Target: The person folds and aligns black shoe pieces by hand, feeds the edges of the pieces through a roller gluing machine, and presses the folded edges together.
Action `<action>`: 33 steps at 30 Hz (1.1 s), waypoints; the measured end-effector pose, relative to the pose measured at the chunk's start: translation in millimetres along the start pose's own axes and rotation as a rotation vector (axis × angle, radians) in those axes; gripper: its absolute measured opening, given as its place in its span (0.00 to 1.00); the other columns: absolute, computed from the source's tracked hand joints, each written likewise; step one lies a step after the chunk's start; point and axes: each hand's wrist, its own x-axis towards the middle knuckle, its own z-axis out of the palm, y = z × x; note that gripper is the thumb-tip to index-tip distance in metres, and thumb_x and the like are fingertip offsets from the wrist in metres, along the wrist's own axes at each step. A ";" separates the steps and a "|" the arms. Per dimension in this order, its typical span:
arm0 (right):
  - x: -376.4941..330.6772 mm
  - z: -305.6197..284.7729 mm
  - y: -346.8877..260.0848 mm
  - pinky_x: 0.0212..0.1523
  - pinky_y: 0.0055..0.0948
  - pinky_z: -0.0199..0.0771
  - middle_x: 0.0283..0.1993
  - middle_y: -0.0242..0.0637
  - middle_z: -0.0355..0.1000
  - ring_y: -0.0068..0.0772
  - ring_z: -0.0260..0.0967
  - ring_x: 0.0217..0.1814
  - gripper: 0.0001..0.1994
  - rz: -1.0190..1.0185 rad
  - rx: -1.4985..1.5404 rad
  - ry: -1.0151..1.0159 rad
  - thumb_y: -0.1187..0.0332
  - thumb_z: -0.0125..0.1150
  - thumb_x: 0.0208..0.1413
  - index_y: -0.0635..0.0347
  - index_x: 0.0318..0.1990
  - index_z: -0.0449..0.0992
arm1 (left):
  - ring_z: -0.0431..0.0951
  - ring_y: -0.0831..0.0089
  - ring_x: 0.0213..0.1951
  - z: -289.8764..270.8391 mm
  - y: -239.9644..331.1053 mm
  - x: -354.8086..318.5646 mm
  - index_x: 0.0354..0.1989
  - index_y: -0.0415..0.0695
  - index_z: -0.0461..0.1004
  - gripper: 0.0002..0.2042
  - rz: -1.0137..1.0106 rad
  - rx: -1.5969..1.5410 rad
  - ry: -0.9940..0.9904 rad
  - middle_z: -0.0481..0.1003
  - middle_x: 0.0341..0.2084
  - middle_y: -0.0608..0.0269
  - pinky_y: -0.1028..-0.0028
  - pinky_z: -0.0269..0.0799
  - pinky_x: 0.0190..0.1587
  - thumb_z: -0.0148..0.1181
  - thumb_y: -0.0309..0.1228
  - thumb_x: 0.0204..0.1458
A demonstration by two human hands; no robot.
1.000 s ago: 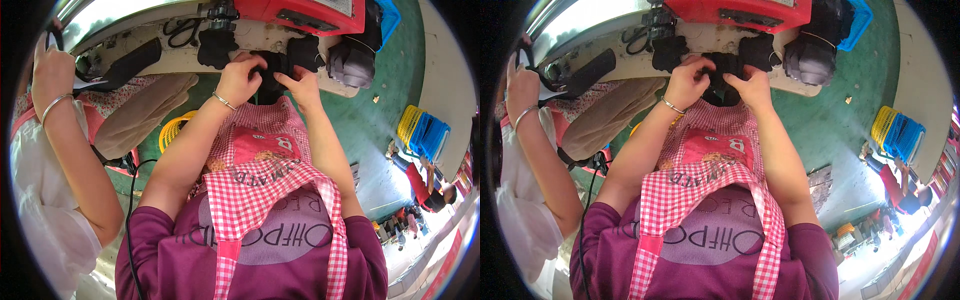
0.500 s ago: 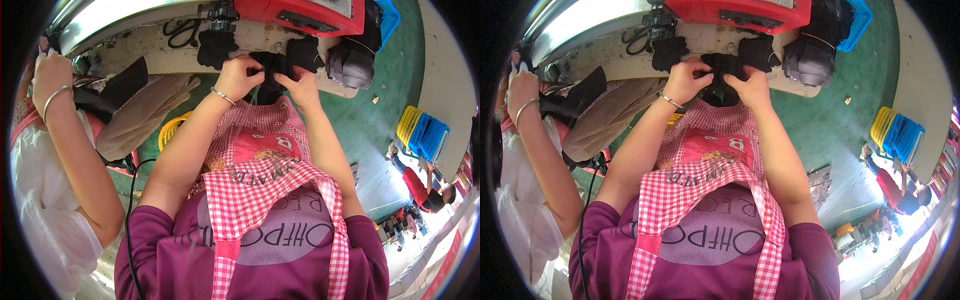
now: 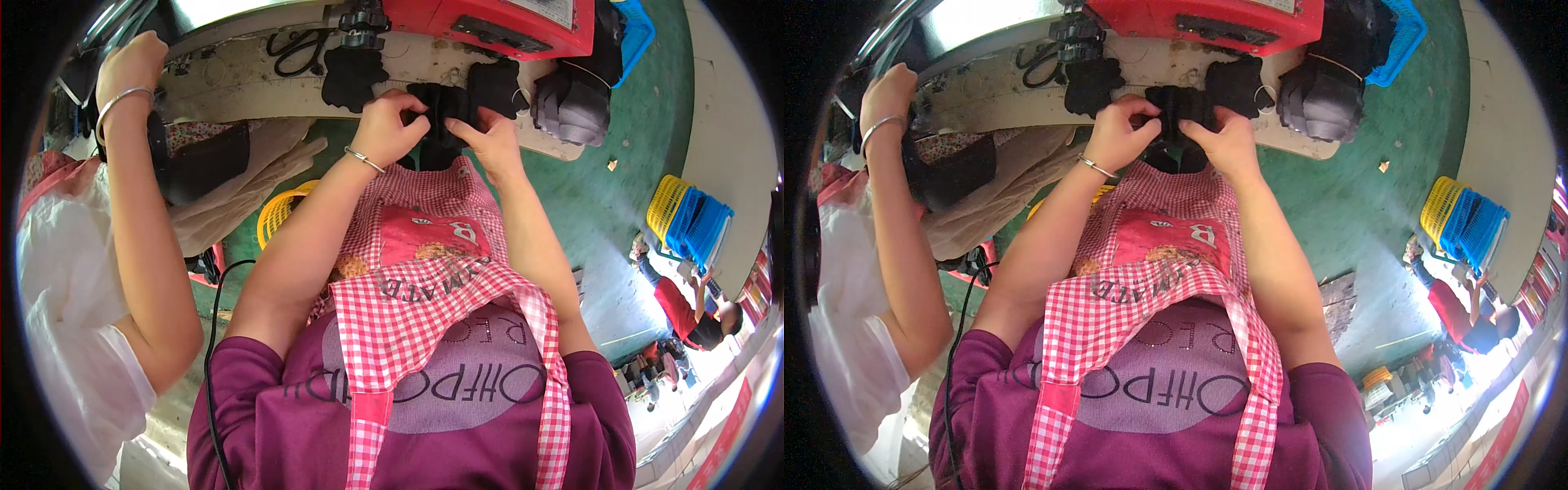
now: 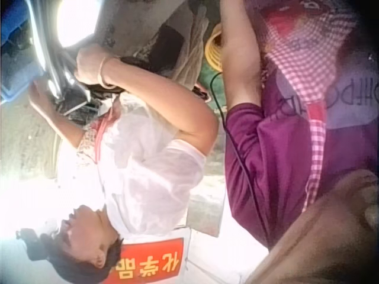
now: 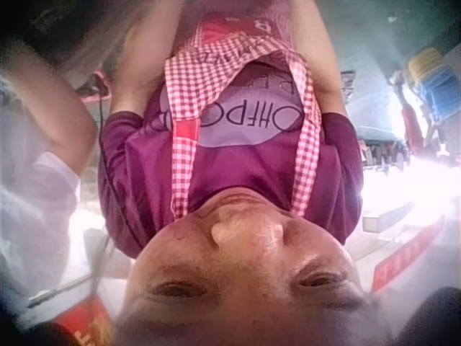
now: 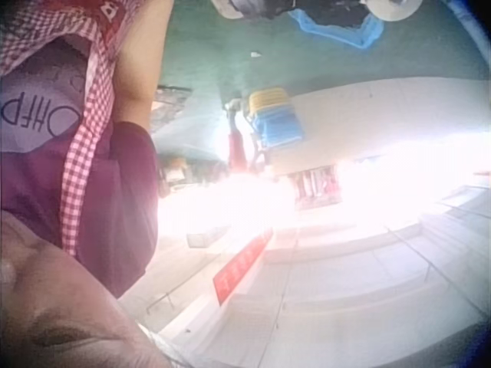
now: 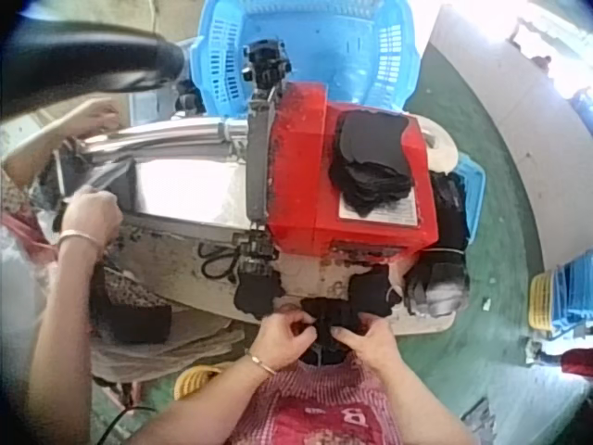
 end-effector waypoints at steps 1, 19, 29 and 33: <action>-0.5 0.6 -2.4 0.39 0.29 0.73 0.35 0.44 0.78 0.28 0.75 0.36 0.25 -0.010 -0.071 0.005 0.57 0.72 0.44 0.73 0.41 0.78 | 0.80 0.60 0.30 1.7 4.7 -0.5 0.34 0.40 0.80 0.11 0.021 0.102 0.060 0.77 0.32 0.53 0.68 0.76 0.36 0.66 0.28 0.41; 4.9 0.5 19.0 0.45 0.32 0.73 0.39 0.50 0.79 0.37 0.78 0.42 0.27 -0.083 -0.141 0.035 0.56 0.71 0.42 0.74 0.43 0.78 | 0.78 0.57 0.30 2.4 11.3 3.1 0.30 0.44 0.81 0.08 0.230 0.275 0.074 0.75 0.27 0.55 0.66 0.75 0.34 0.68 0.30 0.40; 4.4 2.8 16.7 0.46 0.35 0.74 0.38 0.53 0.78 0.42 0.78 0.43 0.30 -0.077 -0.228 0.087 0.54 0.72 0.38 0.74 0.42 0.78 | 0.78 0.56 0.31 7.6 13.9 0.8 0.29 0.42 0.81 0.08 0.210 0.251 0.073 0.76 0.28 0.54 0.65 0.74 0.35 0.66 0.29 0.39; -1.0 4.5 -1.2 0.46 0.34 0.74 0.38 0.54 0.78 0.43 0.78 0.43 0.30 -0.046 -0.254 0.062 0.55 0.71 0.38 0.75 0.43 0.78 | 0.78 0.56 0.30 7.6 10.7 -0.1 0.28 0.41 0.80 0.07 0.228 0.201 0.096 0.76 0.26 0.54 0.64 0.74 0.34 0.65 0.28 0.38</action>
